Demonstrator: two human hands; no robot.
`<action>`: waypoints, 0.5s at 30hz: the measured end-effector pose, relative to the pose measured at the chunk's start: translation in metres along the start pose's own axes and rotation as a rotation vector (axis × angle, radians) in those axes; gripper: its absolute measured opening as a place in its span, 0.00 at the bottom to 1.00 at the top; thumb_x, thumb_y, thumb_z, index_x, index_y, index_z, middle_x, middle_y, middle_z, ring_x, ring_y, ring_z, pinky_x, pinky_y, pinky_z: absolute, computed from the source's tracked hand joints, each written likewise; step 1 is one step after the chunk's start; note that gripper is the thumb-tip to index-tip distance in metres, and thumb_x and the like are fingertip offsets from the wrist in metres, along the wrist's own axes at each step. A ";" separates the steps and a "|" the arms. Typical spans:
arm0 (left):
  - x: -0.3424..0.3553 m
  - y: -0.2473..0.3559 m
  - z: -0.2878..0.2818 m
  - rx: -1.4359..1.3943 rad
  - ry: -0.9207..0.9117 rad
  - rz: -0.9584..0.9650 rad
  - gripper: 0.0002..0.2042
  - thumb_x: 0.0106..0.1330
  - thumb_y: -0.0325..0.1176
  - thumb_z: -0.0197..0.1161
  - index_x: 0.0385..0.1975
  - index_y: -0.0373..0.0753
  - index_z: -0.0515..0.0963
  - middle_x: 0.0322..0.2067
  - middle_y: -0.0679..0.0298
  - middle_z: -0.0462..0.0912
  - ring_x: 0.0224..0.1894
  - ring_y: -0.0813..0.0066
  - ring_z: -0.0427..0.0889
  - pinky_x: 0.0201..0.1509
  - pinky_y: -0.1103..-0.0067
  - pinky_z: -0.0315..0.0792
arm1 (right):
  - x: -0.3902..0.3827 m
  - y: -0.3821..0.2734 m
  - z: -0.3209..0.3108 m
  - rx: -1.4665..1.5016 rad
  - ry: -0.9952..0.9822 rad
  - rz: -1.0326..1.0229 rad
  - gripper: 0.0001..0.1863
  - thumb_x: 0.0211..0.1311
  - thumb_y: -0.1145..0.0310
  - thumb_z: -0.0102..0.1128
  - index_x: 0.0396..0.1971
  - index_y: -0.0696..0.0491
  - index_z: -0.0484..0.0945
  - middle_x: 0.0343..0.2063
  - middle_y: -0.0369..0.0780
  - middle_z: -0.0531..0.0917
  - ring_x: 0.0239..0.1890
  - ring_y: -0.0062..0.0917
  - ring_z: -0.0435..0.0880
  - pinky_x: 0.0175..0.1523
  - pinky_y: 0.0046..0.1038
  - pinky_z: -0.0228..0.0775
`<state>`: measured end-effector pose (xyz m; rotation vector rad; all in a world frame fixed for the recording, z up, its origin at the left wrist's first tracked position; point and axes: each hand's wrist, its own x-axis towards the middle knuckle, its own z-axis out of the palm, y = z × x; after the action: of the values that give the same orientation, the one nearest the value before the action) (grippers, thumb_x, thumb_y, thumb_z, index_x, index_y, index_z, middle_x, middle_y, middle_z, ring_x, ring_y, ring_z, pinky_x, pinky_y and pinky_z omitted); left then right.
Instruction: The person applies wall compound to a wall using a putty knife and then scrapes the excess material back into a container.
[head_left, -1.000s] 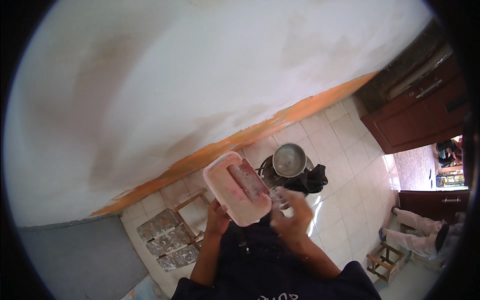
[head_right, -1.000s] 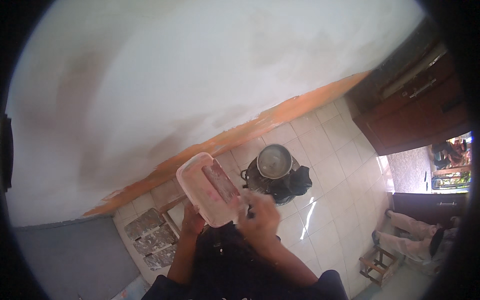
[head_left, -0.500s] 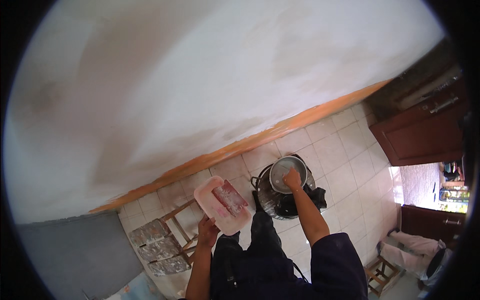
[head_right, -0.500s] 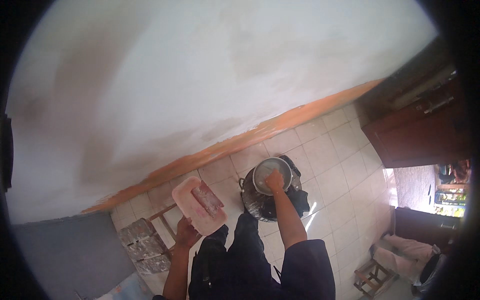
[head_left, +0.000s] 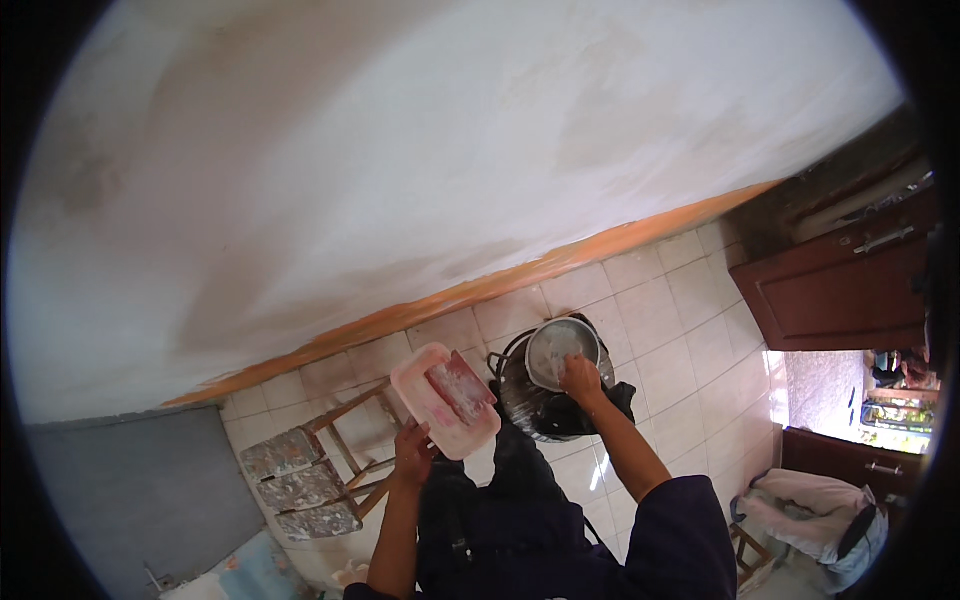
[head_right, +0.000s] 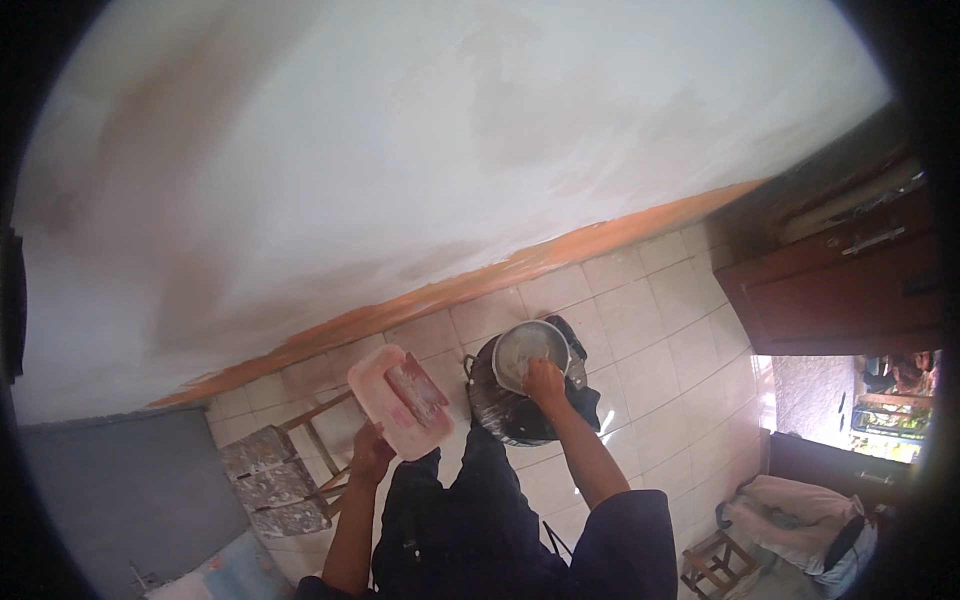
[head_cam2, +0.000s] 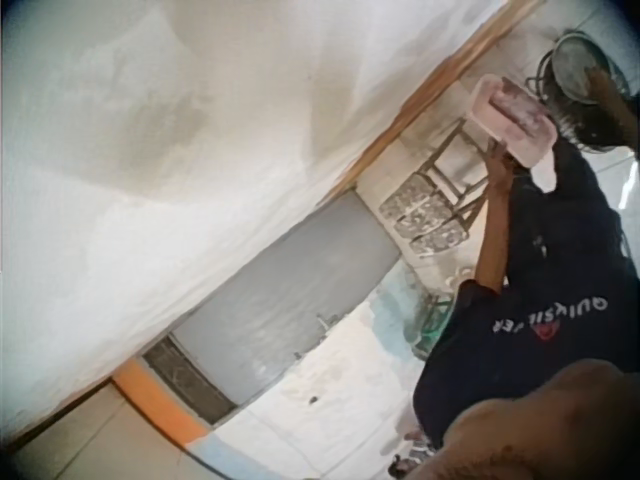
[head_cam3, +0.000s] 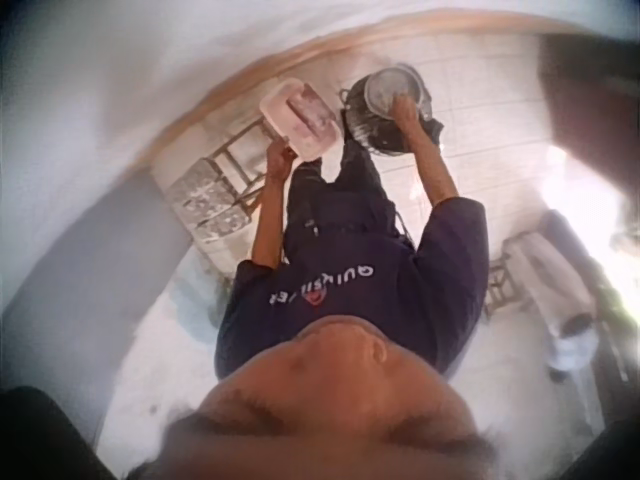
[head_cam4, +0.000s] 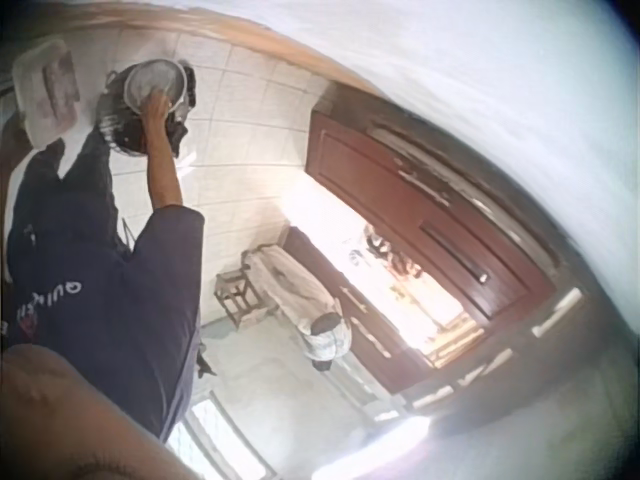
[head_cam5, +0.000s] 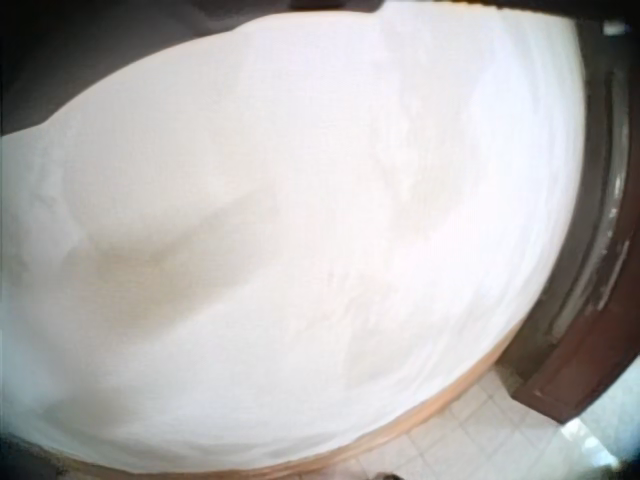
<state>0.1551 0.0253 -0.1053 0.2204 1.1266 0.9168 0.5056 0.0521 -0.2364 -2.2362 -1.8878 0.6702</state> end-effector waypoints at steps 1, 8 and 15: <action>0.002 0.000 0.000 0.030 -0.006 -0.001 0.21 0.58 0.33 0.59 0.53 0.37 0.67 0.43 0.63 0.77 0.41 0.68 0.79 0.42 0.69 0.77 | 0.001 0.003 -0.002 -0.012 -0.051 0.010 0.10 0.50 0.66 0.56 0.26 0.58 0.76 0.27 0.53 0.79 0.30 0.47 0.80 0.36 0.44 0.74; 0.010 0.001 0.012 0.097 -0.014 0.019 0.21 0.59 0.29 0.57 0.54 0.36 0.67 0.44 0.62 0.77 0.42 0.69 0.80 0.42 0.71 0.78 | 0.013 0.005 -0.019 -0.229 -0.320 -0.098 0.07 0.45 0.69 0.58 0.22 0.55 0.82 0.25 0.49 0.81 0.32 0.42 0.83 0.37 0.39 0.76; 0.003 0.002 0.018 0.160 0.001 0.035 0.27 0.56 0.37 0.62 0.56 0.33 0.65 0.46 0.57 0.76 0.46 0.63 0.78 0.47 0.67 0.75 | 0.023 0.003 -0.022 -0.335 -0.381 -0.177 0.06 0.43 0.70 0.59 0.22 0.54 0.83 0.25 0.47 0.82 0.31 0.39 0.84 0.36 0.37 0.77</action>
<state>0.1699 0.0334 -0.0982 0.3714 1.2018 0.8580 0.5203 0.0770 -0.2240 -2.2054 -2.5142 0.8546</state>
